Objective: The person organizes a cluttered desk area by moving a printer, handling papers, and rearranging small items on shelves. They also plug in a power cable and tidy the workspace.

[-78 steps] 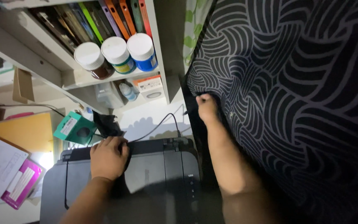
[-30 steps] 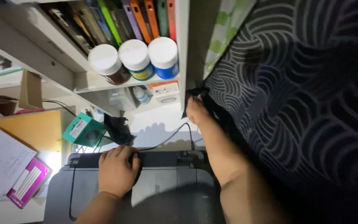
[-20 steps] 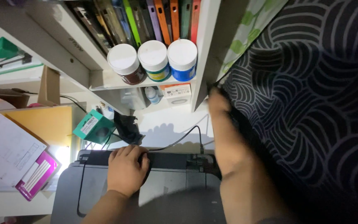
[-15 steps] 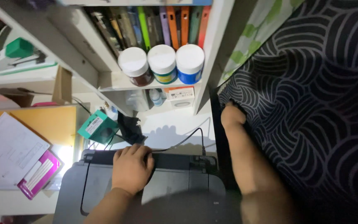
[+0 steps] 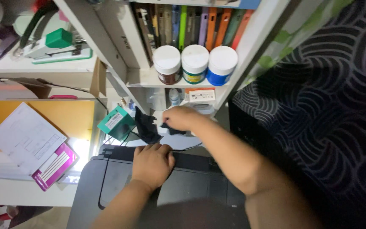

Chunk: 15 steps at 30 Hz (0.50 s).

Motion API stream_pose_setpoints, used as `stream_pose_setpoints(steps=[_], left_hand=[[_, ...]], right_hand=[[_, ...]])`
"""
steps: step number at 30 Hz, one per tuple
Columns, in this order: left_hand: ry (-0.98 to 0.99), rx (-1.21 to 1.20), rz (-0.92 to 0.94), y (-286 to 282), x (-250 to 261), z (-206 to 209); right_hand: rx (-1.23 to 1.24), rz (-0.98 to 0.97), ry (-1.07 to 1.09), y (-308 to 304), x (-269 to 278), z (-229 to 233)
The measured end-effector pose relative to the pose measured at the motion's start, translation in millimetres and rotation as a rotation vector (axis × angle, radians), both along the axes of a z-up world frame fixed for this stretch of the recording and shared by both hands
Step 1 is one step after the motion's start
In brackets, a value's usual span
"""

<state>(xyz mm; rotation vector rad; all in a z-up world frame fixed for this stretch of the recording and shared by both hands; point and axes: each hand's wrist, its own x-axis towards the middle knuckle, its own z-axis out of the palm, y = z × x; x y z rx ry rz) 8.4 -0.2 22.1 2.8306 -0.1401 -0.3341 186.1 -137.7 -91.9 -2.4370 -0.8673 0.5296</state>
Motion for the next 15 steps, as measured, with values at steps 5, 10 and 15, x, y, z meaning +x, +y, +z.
stream_pose_setpoints(steps=[5, 10, 15], left_hand=[[0.481, 0.215, 0.145, 30, 64, -11], [0.677, 0.264, 0.079, 50, 116, -83], [0.676, 0.259, -0.035, 67, 138, -173]], right_hand=[[0.152, -0.085, 0.337, 69, -1, -99], [0.093, -0.070, 0.214, 73, -7, -108], [-0.105, -0.154, 0.143, 20, -2, -92]])
